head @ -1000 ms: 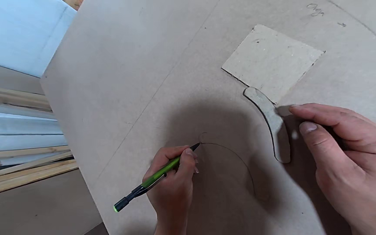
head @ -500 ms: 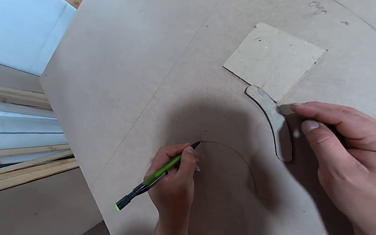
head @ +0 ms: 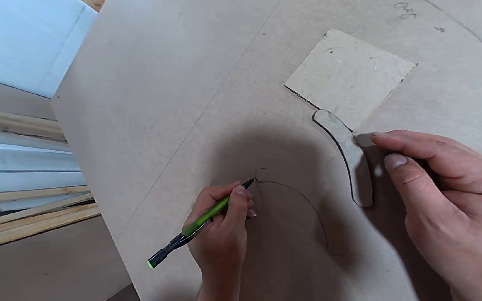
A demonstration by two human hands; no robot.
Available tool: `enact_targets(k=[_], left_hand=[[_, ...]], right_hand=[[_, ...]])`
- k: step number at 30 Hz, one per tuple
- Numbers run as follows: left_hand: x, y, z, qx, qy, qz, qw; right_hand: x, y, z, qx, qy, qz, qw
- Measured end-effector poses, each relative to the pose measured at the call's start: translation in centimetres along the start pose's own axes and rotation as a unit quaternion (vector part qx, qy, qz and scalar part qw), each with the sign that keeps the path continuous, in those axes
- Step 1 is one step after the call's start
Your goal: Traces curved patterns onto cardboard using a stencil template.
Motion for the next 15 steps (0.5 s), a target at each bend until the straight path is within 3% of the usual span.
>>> enact_targets(k=[15], left_hand=[[0.06,0.06,-0.01,0.004,0.001,0.008,1.0]], right_hand=[[0.09,-0.06,0.1,-0.005,-0.002,0.004,1.0]])
Point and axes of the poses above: each hand's wrist, its own x-axis towards the middle knuckle, its own y-axis out of the palm, z = x × y, the point moved 2 cm from there along x, towards the middle knuckle, and after that the axes turned 10 degrees about -x, right-handed, at the moved point
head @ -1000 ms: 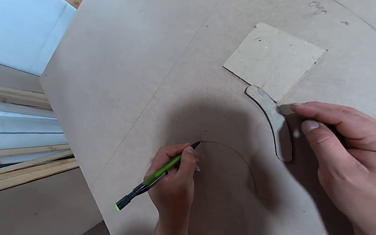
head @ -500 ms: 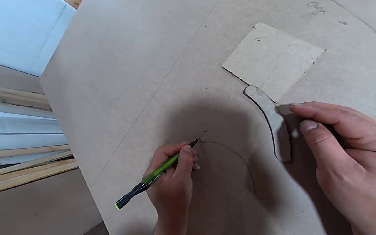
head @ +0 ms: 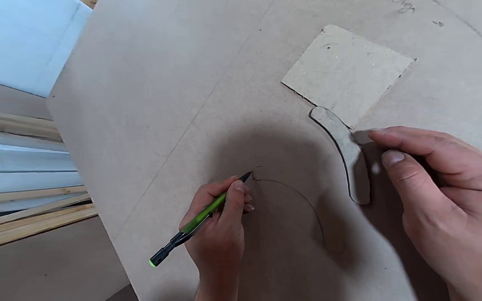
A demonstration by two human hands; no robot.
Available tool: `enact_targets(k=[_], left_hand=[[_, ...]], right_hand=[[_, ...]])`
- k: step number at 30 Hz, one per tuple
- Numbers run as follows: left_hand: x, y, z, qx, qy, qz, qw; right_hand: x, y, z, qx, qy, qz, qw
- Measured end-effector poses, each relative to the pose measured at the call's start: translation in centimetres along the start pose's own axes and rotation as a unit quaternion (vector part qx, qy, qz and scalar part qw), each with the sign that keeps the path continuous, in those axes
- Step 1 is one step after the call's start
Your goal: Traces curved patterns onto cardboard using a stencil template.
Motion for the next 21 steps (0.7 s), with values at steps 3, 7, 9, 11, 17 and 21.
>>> enact_targets(k=[3,7,9,11,17,21], left_hand=[[0.0,0.1,0.0,0.005,0.001,0.007,1.0],[0.2,0.1,0.1,-0.004,0.003,0.022,1.0],[0.4,-0.5,0.3,-0.041,-0.008,0.031,0.999],[0.6,-1.0,0.3,-0.075,-0.014,0.041,0.996],[-6.2,1.0,-2.1,-0.094,-0.064,0.273,0.955],[-9.9,1.6,-2.7,-0.042,-0.034,0.235,0.971]], right_hand=[[0.0,0.0,0.0,0.0,0.002,-0.002,1.0],[0.0,0.0,0.0,-0.002,0.002,-0.004,1.0],[0.0,0.0,0.2,-0.003,0.001,-0.005,1.0],[0.1,0.0,0.5,-0.008,-0.004,-0.013,1.0],[0.2,-0.5,1.1,-0.043,0.007,-0.018,0.999],[0.2,-0.4,0.8,-0.008,0.002,-0.029,1.0]])
Point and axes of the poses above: each hand's wrist, its own x-axis towards the middle knuckle, its own y-axis out of the palm, z = x × y, the point moved 2 cm from there along x, towards the middle knuckle, and after that the axes turned 10 degrees about -x, right-handed, at the moved point
